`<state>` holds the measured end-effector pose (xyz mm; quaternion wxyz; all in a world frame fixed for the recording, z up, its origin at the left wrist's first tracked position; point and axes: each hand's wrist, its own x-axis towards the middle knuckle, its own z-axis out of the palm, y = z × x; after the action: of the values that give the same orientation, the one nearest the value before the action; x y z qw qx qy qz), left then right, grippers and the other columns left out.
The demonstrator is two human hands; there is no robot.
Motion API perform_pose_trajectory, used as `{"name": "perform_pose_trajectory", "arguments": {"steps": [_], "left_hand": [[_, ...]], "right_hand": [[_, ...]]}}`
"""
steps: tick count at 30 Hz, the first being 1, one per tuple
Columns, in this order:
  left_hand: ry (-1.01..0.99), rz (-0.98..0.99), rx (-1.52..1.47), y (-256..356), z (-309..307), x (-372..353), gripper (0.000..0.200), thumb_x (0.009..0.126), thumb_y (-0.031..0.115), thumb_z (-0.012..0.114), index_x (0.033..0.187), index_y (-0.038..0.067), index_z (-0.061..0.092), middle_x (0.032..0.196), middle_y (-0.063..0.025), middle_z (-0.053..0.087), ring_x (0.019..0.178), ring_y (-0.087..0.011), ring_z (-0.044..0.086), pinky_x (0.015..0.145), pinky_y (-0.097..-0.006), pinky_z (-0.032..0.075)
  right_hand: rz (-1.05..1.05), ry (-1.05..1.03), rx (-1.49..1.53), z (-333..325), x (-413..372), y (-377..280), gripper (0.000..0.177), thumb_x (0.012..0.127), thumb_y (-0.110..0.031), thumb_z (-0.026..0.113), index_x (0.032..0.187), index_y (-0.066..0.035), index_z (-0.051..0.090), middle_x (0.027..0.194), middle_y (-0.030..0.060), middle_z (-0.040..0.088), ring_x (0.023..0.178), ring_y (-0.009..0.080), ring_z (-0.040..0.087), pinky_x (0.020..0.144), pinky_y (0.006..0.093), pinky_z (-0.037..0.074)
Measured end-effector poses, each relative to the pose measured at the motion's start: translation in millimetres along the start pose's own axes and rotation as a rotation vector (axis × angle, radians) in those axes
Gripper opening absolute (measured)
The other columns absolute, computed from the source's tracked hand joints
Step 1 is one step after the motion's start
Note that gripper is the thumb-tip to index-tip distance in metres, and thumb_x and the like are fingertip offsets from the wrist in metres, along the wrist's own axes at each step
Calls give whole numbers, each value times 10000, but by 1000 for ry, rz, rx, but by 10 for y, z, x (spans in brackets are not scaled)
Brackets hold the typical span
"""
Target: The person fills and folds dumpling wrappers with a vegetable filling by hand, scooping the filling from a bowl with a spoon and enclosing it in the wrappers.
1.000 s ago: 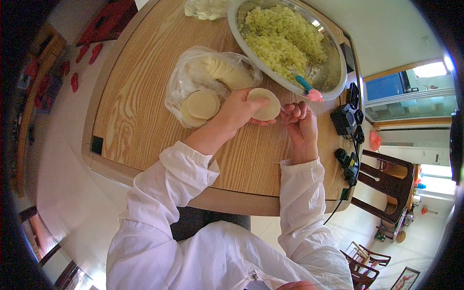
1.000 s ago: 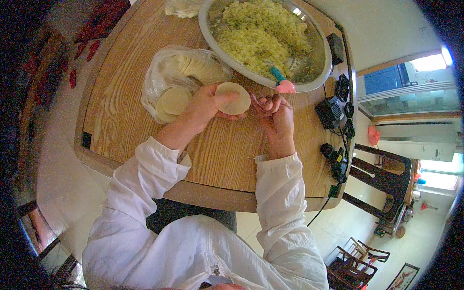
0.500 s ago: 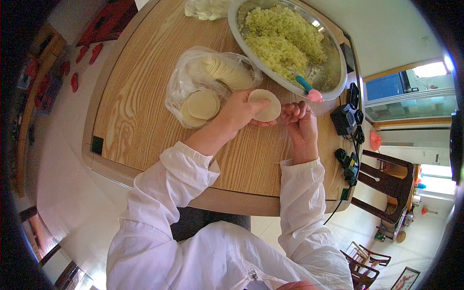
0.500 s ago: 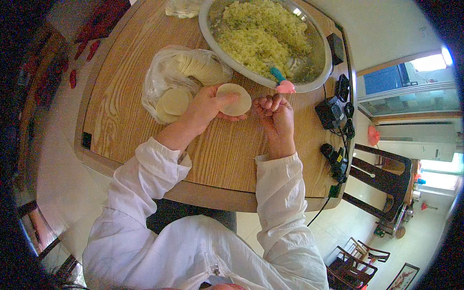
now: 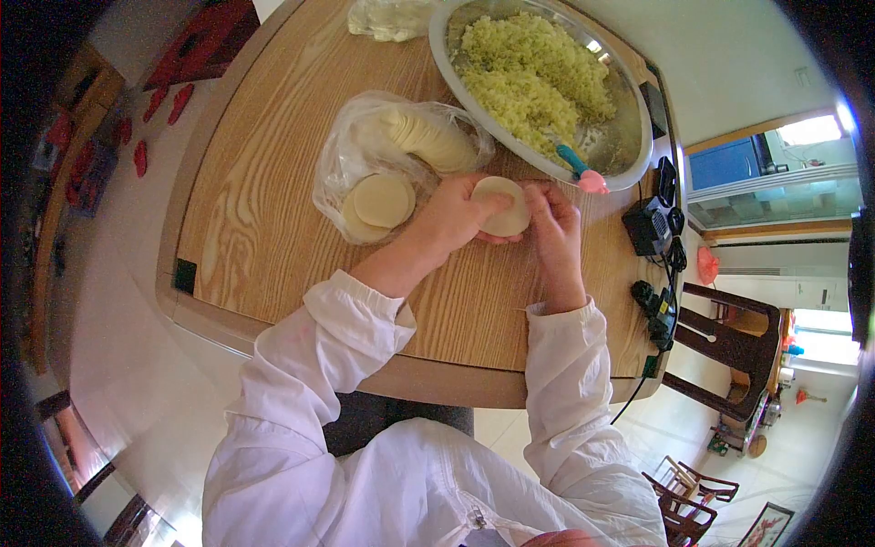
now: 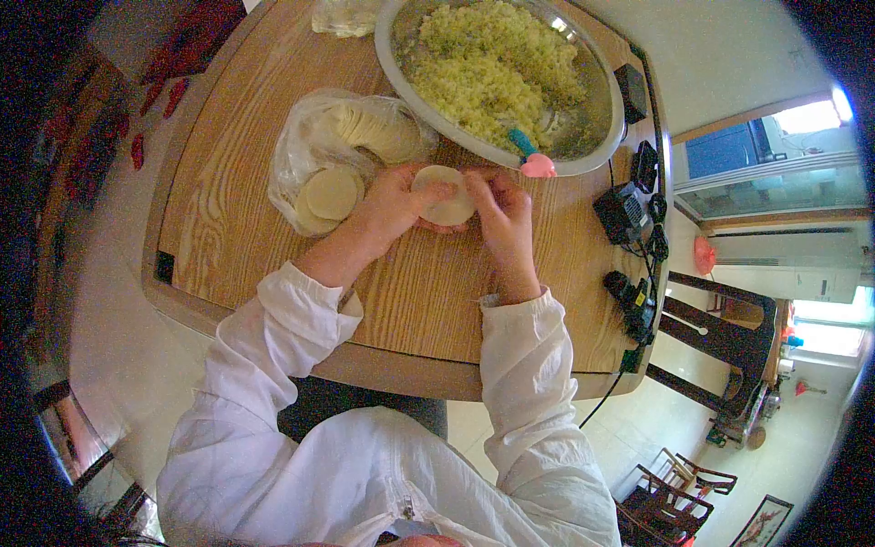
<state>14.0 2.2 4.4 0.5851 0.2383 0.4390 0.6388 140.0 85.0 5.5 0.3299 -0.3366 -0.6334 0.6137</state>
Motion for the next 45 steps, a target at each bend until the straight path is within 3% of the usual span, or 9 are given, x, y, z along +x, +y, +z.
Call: {"name": "perform_pose_trajectory", "arguments": {"steps": [3,6,12,21,27,30,45], "left_hand": [[13,79,268,7,5,-16,221,806,86,560,964,-68,562,820,-144,623,663,-227,640,514,-279,533],[-51,6,101,-58,-24,27,219,803,90,576,961,-61,569,817,-140,623,650,-210,637,500,-269,528],[76,2,42,-22,-32,37,247,827,177,579,958,-32,586,835,-107,631,667,-194,635,549,-279,542],[-5,16,105,-44,-32,23,261,819,151,576,945,-78,568,812,-141,615,666,-215,633,485,-265,539],[116,106,134,-66,-36,40,246,808,148,584,931,-65,569,784,-129,611,622,-193,616,461,-269,532],[40,120,407,-60,-75,55,239,810,149,581,925,-60,567,771,-122,606,604,-181,607,447,-274,526],[80,42,113,-136,-52,88,271,889,228,455,909,-18,568,748,-102,596,591,-171,601,441,-287,519]], "right_hand": [[6,-22,-128,-15,-14,-32,153,828,-118,583,850,32,602,806,36,616,735,86,543,669,227,440],[1,49,-45,-40,4,43,131,824,-100,586,842,29,602,792,31,610,717,84,537,653,221,437],[-99,76,44,-21,19,49,117,824,-92,585,833,23,603,785,23,607,699,79,533,632,210,431],[-30,14,-150,1,-13,-24,130,822,-115,600,836,14,603,779,20,608,695,73,533,630,213,436],[-60,-41,-77,11,-2,-1,136,822,-119,600,858,12,597,792,25,608,704,79,536,635,223,440],[-40,-30,-89,11,3,37,131,833,-115,583,873,10,589,808,29,606,708,82,536,638,229,440],[-11,-50,-162,7,5,39,99,825,-99,589,863,-10,572,789,23,591,720,72,527,632,217,435]]}}
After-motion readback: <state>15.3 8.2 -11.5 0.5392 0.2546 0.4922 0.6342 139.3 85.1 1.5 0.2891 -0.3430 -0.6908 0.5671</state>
